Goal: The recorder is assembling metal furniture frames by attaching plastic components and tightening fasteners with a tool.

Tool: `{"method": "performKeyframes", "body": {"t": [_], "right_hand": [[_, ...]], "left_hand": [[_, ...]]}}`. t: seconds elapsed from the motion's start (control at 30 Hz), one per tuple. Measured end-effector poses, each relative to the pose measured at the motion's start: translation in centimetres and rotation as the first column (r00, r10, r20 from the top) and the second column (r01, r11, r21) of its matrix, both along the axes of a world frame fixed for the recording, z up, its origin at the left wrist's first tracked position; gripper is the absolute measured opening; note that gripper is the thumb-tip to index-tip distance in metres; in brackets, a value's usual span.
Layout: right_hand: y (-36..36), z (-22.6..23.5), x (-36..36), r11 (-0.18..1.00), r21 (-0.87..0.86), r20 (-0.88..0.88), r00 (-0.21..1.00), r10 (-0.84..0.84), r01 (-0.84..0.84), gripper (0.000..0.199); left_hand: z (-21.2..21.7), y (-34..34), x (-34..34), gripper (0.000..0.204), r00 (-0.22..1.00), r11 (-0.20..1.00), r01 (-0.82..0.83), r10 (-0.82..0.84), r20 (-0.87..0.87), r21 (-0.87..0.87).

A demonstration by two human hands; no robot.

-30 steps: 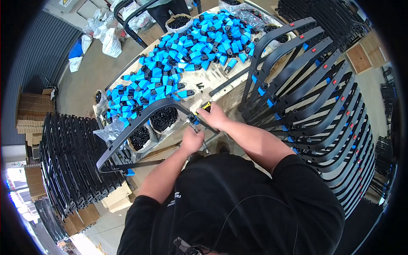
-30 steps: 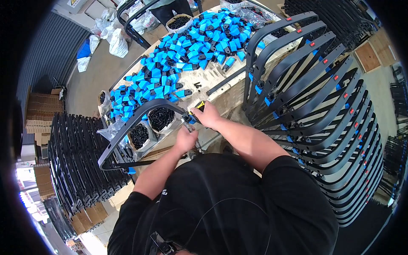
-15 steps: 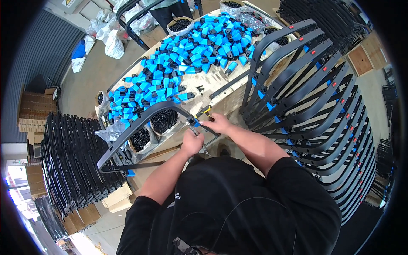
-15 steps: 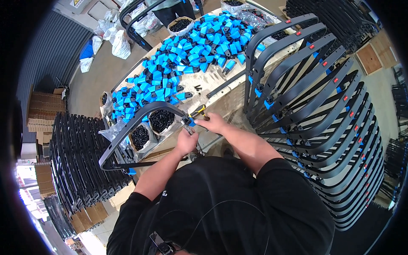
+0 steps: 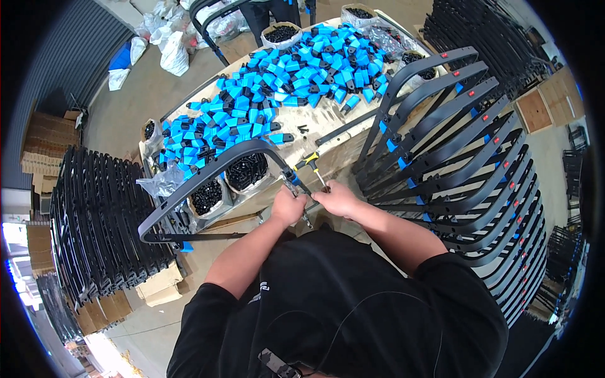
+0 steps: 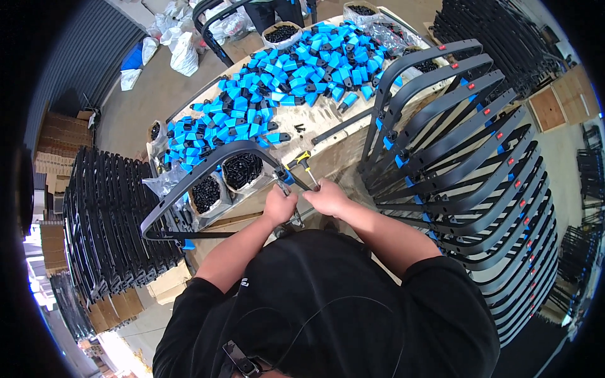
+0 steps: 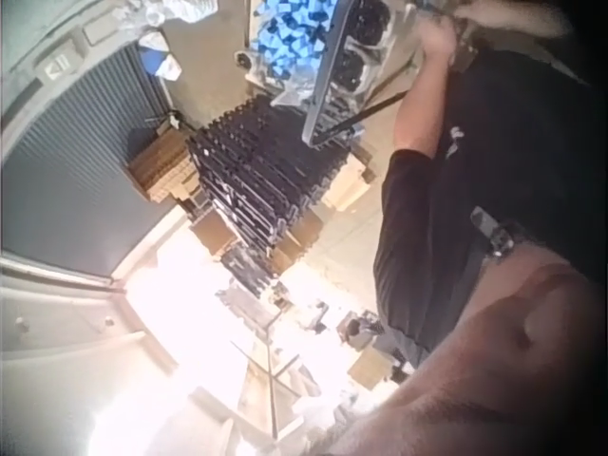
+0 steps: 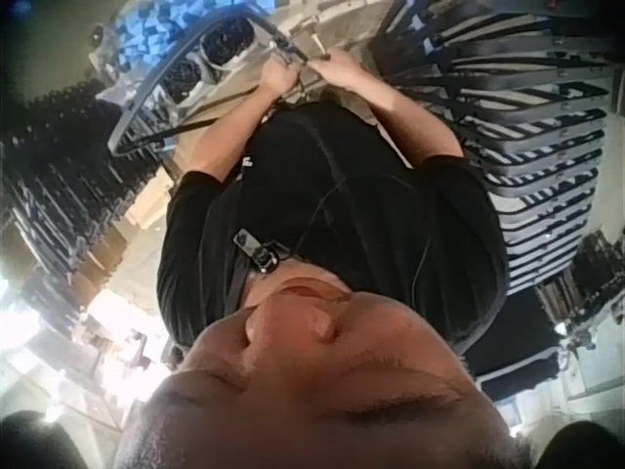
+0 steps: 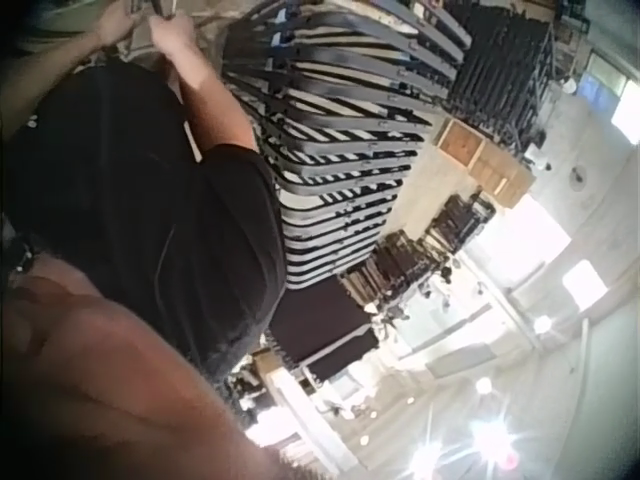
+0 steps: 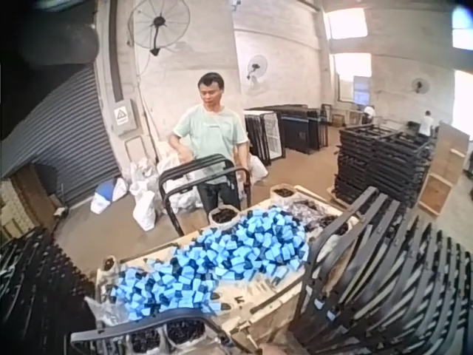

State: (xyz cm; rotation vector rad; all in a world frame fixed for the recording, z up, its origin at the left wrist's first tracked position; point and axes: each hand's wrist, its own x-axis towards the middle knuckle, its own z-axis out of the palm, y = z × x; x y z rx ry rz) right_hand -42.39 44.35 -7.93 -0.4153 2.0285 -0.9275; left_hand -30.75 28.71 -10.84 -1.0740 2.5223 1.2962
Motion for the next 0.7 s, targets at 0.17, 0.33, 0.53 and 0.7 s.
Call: {"method": "performKeyframes", "body": {"t": [0.17,0.33,0.53,0.7], "right_hand": [[-3.5,0.1,-1.1,0.961,-0.194,-0.148,0.962,-0.229,0.199,0.050],[-6.2,-1.9,-1.5,0.974,-0.226,-0.462,0.883,-0.077,-0.033,0.049],[-7.3,-2.2,-0.9,0.977,-0.151,-0.557,0.804,-0.208,0.148,0.066],[-4.6,-4.0,-2.4,0.934,-0.014,-0.244,0.905,-0.350,0.357,0.073]], "left_hand": [[0.3,-0.6,2.2,0.009,0.919,0.838,-0.224,0.352,-0.178,0.498],[1.4,-7.0,8.0,0.016,0.877,0.781,-0.325,0.460,-0.140,0.534],[2.9,-16.3,13.7,0.043,0.761,0.721,-0.565,0.643,-0.083,0.402],[0.2,-19.2,18.0,0.076,0.639,0.631,-0.723,0.766,-0.073,0.282]]}}
